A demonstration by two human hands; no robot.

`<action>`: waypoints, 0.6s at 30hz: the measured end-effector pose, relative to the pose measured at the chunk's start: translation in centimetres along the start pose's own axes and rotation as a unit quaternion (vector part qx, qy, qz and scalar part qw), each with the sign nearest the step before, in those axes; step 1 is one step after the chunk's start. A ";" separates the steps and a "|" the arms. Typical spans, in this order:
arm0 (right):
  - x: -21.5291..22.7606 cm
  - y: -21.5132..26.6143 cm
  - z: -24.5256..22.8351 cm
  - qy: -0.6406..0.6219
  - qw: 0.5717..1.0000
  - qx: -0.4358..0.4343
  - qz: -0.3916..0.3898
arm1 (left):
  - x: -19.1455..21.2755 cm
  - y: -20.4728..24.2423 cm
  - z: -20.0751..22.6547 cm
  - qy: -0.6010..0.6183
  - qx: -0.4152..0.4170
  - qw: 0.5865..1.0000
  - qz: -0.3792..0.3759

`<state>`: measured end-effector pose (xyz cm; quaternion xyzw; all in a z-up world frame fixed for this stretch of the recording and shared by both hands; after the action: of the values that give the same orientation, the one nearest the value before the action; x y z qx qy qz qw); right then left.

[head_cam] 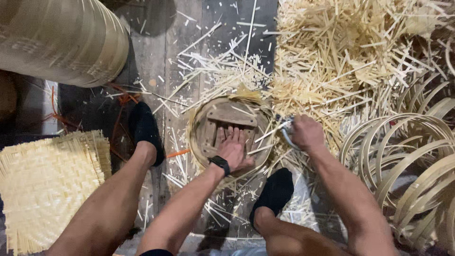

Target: The person places a woven mat onto a circular wooden mold, uses shears to trim the excess material around the edge, and then removes the finished circular base. This process is repeated multiple times with new mats.

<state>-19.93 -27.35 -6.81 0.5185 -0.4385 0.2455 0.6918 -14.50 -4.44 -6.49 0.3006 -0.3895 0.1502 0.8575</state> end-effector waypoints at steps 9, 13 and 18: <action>4.1 -2.6 -3.8 0.045 0.976 0.090 0.193 | -0.7 0.7 -0.5 -0.039 -0.041 0.998 -0.039; -0.1 -2.0 -0.9 0.013 0.999 0.027 -0.022 | -0.1 1.3 -0.3 -0.067 -0.079 0.993 -0.055; 1.0 1.0 0.4 0.002 0.997 0.031 0.075 | -0.2 2.2 0.1 -0.089 -0.136 0.983 -0.080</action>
<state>-20.37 -27.50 -5.43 0.5049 -0.4667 0.3111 0.6561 -15.79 -2.85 -5.70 0.2235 -0.4557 -0.0004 0.8616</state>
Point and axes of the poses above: each hand's wrist, its own y-axis away from the middle knuckle, its own x-axis out of the back of the hand, z = x × y, the point moved 10 cm from there along -y, towards the middle knuckle, and after that the axes turned 10 degrees about y, right-handed, at the moved point
